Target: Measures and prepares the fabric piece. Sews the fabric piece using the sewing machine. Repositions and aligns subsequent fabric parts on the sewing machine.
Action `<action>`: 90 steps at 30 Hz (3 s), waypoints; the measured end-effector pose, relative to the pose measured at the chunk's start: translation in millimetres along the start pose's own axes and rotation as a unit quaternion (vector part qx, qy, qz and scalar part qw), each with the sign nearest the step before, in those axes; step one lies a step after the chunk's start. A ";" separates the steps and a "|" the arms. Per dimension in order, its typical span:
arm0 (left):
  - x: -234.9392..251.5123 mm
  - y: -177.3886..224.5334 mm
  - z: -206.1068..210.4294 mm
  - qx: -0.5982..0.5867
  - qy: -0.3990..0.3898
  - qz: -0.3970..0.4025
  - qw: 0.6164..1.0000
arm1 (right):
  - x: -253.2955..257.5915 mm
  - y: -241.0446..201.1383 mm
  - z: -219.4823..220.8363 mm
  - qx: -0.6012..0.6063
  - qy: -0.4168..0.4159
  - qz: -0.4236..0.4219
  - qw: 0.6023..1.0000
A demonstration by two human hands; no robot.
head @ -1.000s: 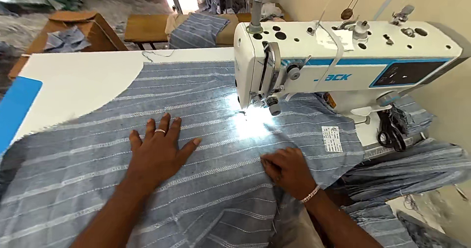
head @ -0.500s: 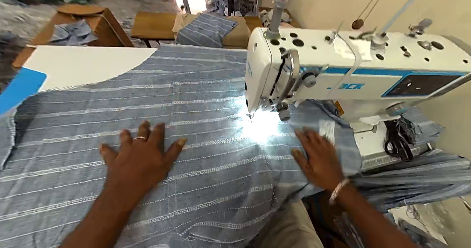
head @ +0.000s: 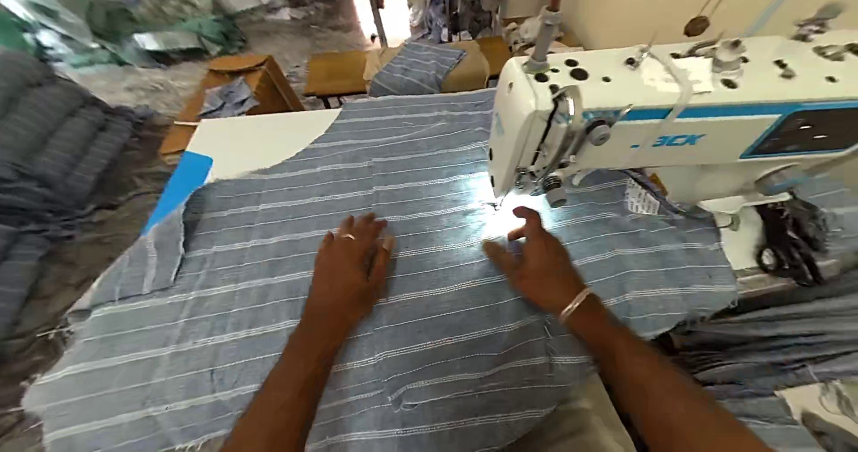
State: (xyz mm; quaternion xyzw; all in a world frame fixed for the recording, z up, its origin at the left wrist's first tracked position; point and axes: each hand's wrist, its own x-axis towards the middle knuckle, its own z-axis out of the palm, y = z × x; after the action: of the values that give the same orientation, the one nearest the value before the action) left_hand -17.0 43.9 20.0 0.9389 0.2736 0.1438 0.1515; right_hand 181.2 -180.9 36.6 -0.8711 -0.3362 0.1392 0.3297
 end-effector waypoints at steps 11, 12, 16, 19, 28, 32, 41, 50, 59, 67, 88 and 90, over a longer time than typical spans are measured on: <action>-11.7 -1.0 26.5 0.089 -0.029 0.032 0.995 | -114.8 48.9 29.3 0.125 0.043 0.007 0.991; -15.9 1.5 25.2 0.093 -0.030 0.017 0.995 | -113.3 50.9 27.7 0.099 0.032 0.011 0.995; -42.2 17.9 24.2 0.087 -0.033 -0.020 0.995 | -111.8 55.3 15.7 -0.112 0.060 -0.022 0.992; -43.5 17.7 27.5 0.087 -0.035 -0.028 0.995 | -107.7 72.8 20.8 -0.141 0.137 -0.155 0.968; 21.1 -2.5 28.9 0.085 -0.042 -0.027 0.995 | -45.5 87.2 7.1 -0.129 0.110 -0.249 0.953; 52.9 -9.5 27.7 0.079 -0.054 -0.037 0.995 | -11.2 83.7 2.2 -0.136 0.077 -0.252 0.955; 65.6 -9.1 15.8 0.079 0.083 0.022 0.993 | 23.3 44.8 -16.8 -0.114 -0.024 -0.186 0.976; -8.8 0.1 20.0 0.075 -0.045 -0.018 0.996 | -34.9 27.7 -10.8 -0.015 -0.044 -0.044 0.998; 6.3 -8.5 25.0 0.081 -0.035 -0.021 0.996 | -32.8 64.7 9.4 -0.159 0.090 -0.207 0.961; 51.5 -19.4 22.3 0.074 -0.015 -0.025 0.997 | 20.1 60.3 -17.0 -0.147 0.049 -0.234 0.960; 53.2 105.6 73.1 0.058 -0.040 0.239 0.968 | 64.0 59.4 -10.4 -0.145 -0.021 -0.403 0.904; 46.9 110.9 72.4 0.098 -0.092 0.203 0.970 | 61.6 61.6 -14.2 -0.165 -0.034 -0.383 0.908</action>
State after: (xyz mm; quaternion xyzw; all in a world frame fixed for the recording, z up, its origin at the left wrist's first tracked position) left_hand 98.6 -34.1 2.9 0.9943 0.0749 0.0568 0.0511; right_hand 263.5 -180.2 4.7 -0.7119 -0.6733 -0.0259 0.1981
